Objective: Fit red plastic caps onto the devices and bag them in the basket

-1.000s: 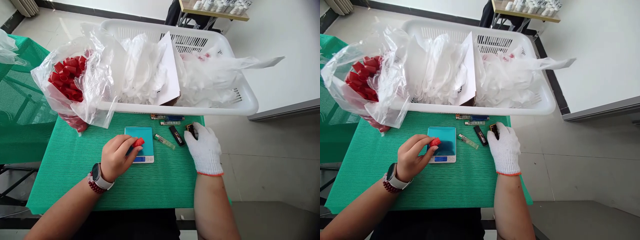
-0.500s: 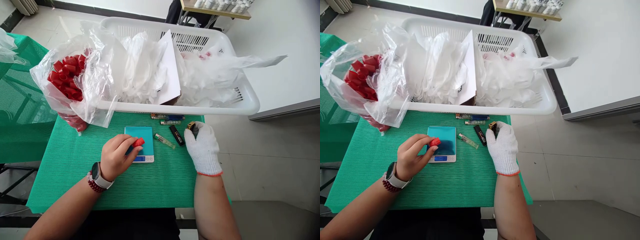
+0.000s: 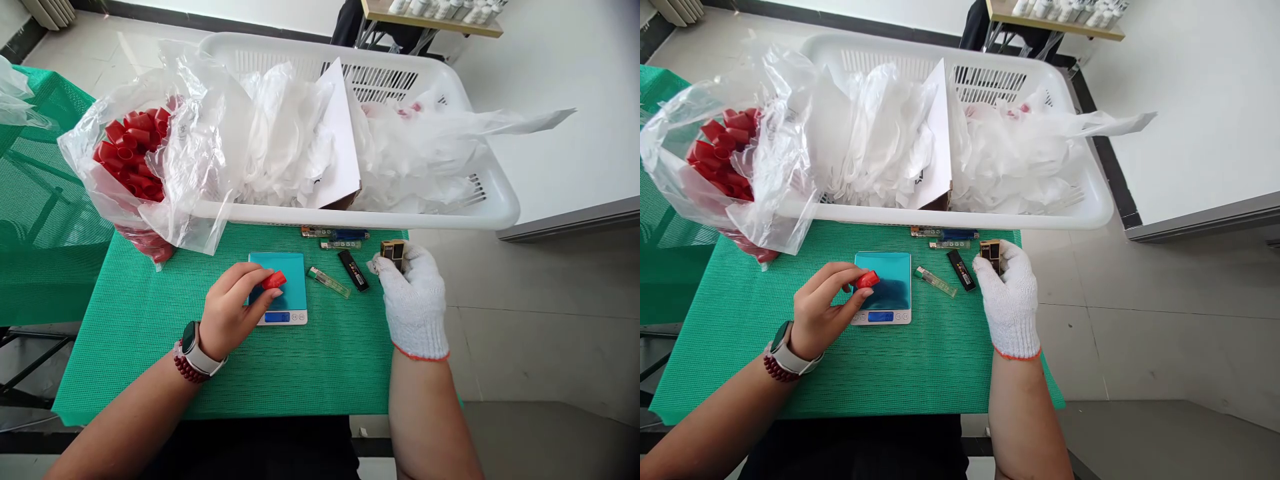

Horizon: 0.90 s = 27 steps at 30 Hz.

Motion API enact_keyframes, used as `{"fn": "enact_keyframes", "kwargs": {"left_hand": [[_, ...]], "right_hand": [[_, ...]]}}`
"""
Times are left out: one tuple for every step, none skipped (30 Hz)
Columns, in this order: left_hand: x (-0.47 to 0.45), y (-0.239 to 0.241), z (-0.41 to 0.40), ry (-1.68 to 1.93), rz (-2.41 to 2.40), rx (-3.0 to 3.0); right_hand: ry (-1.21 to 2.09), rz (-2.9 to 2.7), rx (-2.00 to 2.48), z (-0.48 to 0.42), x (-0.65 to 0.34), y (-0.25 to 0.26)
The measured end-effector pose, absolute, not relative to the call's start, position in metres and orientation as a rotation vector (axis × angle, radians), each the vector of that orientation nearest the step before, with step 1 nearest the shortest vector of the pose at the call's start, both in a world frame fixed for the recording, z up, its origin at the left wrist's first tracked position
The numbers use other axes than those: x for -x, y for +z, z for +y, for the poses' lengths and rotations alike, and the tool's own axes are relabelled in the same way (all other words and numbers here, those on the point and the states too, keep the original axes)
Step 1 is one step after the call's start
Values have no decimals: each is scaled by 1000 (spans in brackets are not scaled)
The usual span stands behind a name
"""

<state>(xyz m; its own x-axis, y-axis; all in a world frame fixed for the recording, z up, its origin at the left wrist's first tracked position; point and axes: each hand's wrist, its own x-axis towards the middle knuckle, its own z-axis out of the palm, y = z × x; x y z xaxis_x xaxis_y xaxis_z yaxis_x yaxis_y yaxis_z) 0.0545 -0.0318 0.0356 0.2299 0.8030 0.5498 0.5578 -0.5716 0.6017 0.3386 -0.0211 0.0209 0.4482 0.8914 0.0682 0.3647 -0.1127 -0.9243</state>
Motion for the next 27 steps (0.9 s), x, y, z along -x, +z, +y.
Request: {"fn": "enact_keyframes", "kwargs": {"left_hand": [[-55, 36, -32, 1263, 1258, -2211], [-55, 36, -31, 1263, 1245, -2200], [-55, 37, -31, 1266, 1237, -2196], [-55, 37, -31, 1267, 1237, -2196], [-55, 38, -31, 1264, 1242, -2199], [-55, 38, -31, 1260, 1250, -2204], [-55, 38, -31, 1254, 1257, -2206], [-55, 38, -31, 1249, 1262, -2207], [-55, 38, -31, 1245, 1262, -2204], [-55, 37, -31, 1242, 1258, -2201], [-55, 37, -31, 1242, 1252, -2199], [-55, 37, -31, 1243, 1247, -2195], [-55, 36, -31, 1241, 1242, -2190], [-55, 36, -31, 1238, 1237, -2185], [-55, 36, -31, 1235, 1235, -2180], [-56, 37, -31, 1231, 1237, -2176], [-56, 37, -31, 1229, 1244, -2174], [-56, 37, -31, 1230, 1257, -2175], [-56, 37, -31, 1236, 1275, -2178], [-56, 38, -32, 1247, 1295, -2181], [-56, 38, -32, 1253, 1310, -2181], [-56, 37, -32, 1257, 1314, -2177], [-56, 37, -33, 1253, 1306, -2167], [-56, 37, -33, 1240, 1290, -2153], [-56, 36, -33, 1222, 1271, -2137], [-56, 36, -34, 1198, 1253, -2120], [-56, 36, -34, 1176, 1239, -2106]], "right_hand": [[696, -1076, 1656, -22, -337, 22], [740, -1051, 1613, -23, -334, 23], [786, -1027, 1562, -25, -331, 24], [829, -1008, 1507, -26, -328, 26], [866, -988, 1457, -26, -325, 29], [895, -965, 1415, -27, -322, 31], [920, -941, 1381, -28, -319, 34], [946, -916, 1353, -28, -317, 37], [977, -888, 1329, -28, -316, 39], [1016, -857, 1308, -28, -315, 42], [1056, -824, 1293, -27, -315, 44], [1097, -791, 1286, -27, -315, 45], [1144, -759, 1286, -26, -315, 46], [1189, -729, 1291, -26, -316, 46], [1223, -707, 1307, -26, -316, 45], [1242, -697, 1331, -26, -317, 45], [1249, -699, 1354, -27, -316, 44], [1249, -711, 1374, -28, -315, 43], [1239, -729, 1391, -30, -313, 42], [1223, -757, 1403, -31, -311, 42], [1205, -791, 1412, -33, -309, 42], [1182, -828, 1414, -35, -306, 42], [1158, -863, 1413, -38, -303, 43], [1138, -897, 1406, -40, -301, 43], [1128, -926, 1392, -42, -299, 43], [1131, -952, 1375, -43, -296, 44], [1138, -973, 1356, -45, -294, 44]]}}
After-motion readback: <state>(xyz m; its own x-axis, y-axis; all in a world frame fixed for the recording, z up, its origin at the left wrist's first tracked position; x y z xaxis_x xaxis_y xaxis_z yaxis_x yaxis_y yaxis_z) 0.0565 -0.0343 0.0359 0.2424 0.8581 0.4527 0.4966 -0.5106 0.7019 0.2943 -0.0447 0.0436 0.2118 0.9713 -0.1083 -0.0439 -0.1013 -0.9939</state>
